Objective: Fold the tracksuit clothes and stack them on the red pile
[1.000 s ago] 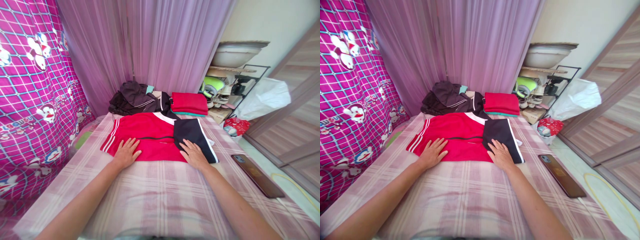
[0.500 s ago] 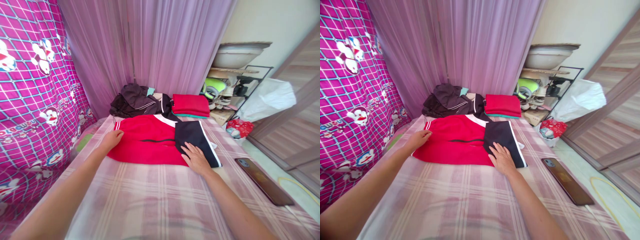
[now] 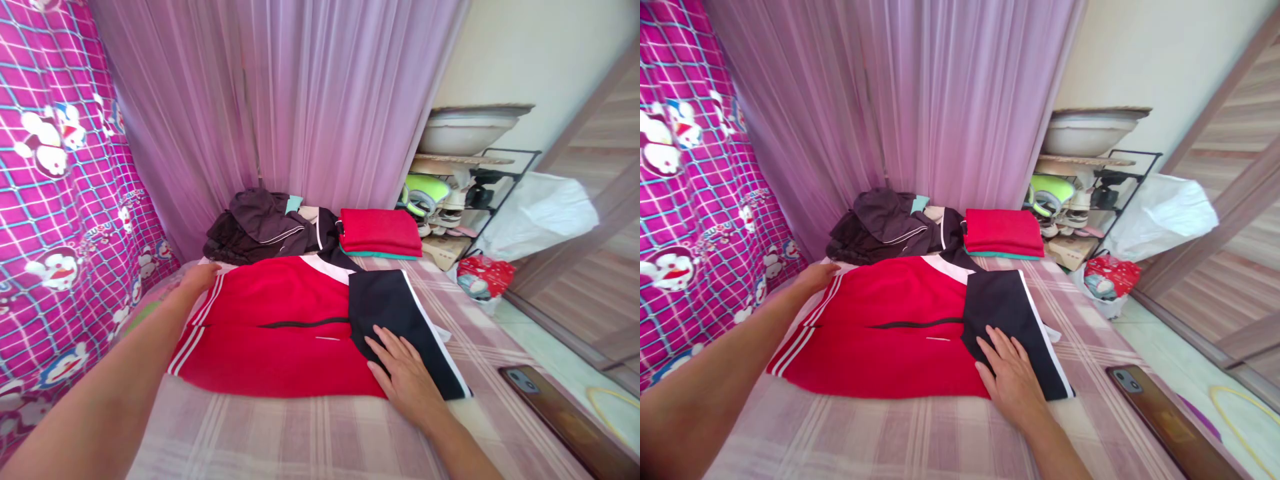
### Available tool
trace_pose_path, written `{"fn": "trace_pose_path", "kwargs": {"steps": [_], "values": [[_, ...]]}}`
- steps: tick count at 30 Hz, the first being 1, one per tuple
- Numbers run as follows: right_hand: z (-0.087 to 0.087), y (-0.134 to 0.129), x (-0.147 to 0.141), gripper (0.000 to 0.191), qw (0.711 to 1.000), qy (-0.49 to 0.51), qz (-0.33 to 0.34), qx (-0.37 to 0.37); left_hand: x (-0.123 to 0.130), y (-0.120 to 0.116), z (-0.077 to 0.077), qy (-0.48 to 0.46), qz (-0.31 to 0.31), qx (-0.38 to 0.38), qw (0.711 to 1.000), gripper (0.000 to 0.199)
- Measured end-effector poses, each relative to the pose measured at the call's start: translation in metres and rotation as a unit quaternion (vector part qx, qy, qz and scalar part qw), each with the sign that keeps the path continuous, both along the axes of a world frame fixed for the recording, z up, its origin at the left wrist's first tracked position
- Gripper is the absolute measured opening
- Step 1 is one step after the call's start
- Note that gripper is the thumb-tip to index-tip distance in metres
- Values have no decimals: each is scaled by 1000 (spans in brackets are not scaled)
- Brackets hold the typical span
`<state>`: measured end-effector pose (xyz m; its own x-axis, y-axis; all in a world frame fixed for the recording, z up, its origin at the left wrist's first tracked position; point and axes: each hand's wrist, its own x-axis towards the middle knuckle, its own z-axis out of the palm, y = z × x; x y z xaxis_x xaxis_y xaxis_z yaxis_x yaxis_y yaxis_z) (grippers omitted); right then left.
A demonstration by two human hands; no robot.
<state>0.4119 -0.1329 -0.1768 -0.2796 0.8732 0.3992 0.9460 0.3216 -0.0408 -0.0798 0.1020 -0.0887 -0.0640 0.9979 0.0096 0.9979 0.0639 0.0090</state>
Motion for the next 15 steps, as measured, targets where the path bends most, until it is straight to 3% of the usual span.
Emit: {"fn": "trace_pose_path", "kwargs": {"steps": [8,12,15], "values": [[0,-1,2,42,1000,-11,6,18,-2,26,1,-25,-72,-126,989,28],[0,-1,3,42,1000,-13,12,23,-2,26,5,-31,-76,-129,988,29],[1,-3,2,42,1000,-8,11,20,-3,22,10,-54,-73,-82,993,33]]}}
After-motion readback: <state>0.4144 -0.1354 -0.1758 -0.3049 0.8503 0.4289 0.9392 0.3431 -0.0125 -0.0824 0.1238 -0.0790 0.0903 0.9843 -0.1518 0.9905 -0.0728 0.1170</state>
